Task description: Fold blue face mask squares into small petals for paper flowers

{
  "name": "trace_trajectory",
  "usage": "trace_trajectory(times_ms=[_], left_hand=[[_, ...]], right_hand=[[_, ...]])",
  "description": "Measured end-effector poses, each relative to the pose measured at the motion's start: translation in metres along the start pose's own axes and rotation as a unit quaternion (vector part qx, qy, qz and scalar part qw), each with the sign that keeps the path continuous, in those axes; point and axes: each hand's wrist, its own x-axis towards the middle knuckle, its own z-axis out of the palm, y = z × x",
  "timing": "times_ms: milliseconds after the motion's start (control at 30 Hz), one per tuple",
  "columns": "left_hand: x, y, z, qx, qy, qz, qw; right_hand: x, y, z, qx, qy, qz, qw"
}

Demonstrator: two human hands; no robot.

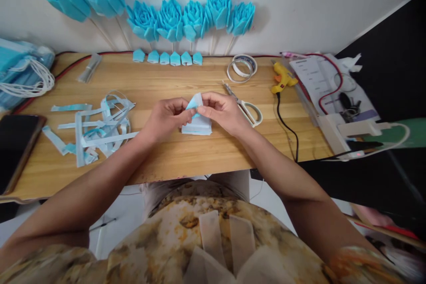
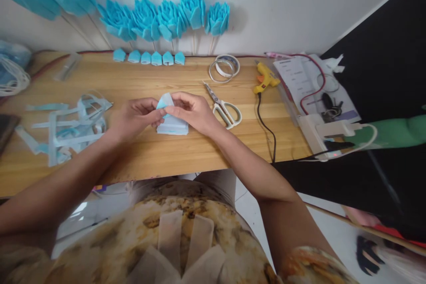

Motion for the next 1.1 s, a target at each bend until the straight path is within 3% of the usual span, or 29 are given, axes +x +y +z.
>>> trace_trajectory(times_ms=[167,400,633,1100], left_hand=[[-0.0016,0.0034,-0.0005,0.030,-0.049,0.002,0.998],[-0.0012,0.0053,-0.0019,-0.005,-0.069,-0.021,0.997],[-0.0004,0.0062,-0.0012,-0.087,-0.061,-0.066,0.992],[-0.0006,0.0083,-0.0020,-0.159,-0.052,-0.103,0.981]], right_hand=[[-0.0007,0.0020,-0.0005,-0.033,0.000,-0.004,0.999],[-0.0027,-0.0008,0.0006,-0.128,0.036,-0.062,0.989],[-0.0055,-0.0041,-0.0035,-0.267,0.039,-0.216,0.939],[-0.0032,0.0002,-0.0089,-0.353,0.028,-0.294,0.888]])
